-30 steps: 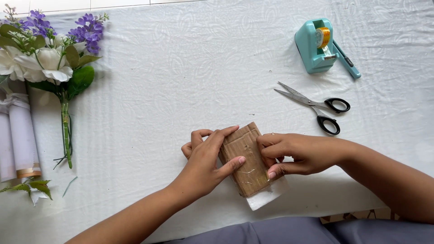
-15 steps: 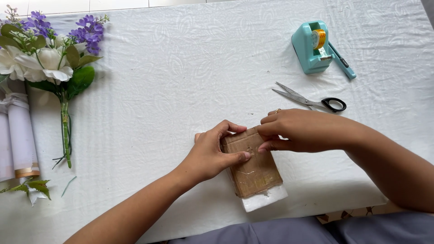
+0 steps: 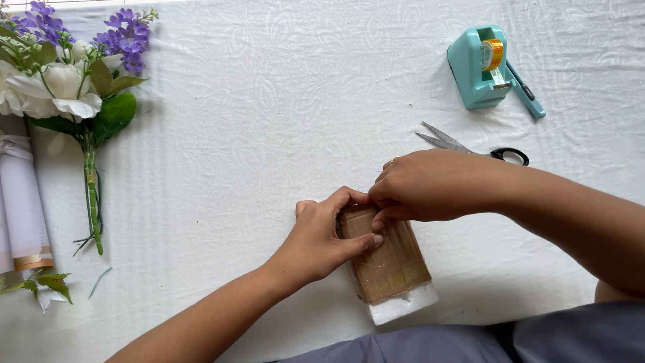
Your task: The person tapes a small cardboard-wrapped package using clear tape and scissors. They apply tape to the top and bottom edges, cut the tape with scissors, and smooth it down. The person repeats this process to secure the package.
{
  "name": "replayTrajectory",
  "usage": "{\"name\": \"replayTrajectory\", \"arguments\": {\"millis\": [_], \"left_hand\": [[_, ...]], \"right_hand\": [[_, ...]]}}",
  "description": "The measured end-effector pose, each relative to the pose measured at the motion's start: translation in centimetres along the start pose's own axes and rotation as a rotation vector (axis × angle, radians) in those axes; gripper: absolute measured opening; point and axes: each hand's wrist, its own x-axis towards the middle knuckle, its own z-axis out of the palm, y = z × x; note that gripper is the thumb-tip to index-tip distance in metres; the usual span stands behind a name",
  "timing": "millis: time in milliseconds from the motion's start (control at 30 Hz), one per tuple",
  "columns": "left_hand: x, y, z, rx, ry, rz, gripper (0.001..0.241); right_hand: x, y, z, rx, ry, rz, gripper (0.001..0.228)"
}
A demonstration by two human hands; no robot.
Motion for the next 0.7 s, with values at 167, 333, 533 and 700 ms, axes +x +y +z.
{"name": "replayTrajectory", "arguments": {"millis": [167, 333, 533, 700], "left_hand": [[0.2, -0.1, 0.0, 0.009, 0.013, 0.020, 0.046], [0.1, -0.5, 0.3, -0.043, 0.013, -0.004, 0.047], [0.0, -1.0, 0.8, -0.117, 0.020, -0.119, 0.041], [-0.2, 0.7, -0.1, -0.173, -0.017, -0.086, 0.037]], "right_hand": [[0.1, -0.6, -0.2, -0.021, -0.003, 0.063, 0.023], [0.0, -1.0, -0.4, -0.051, 0.018, 0.133, 0.020], [0.7, -0.4, 0.0, 0.058, 0.028, 0.166, 0.032], [0.5, -0.2, 0.3, 0.018, 0.035, 0.136, 0.032]]}}
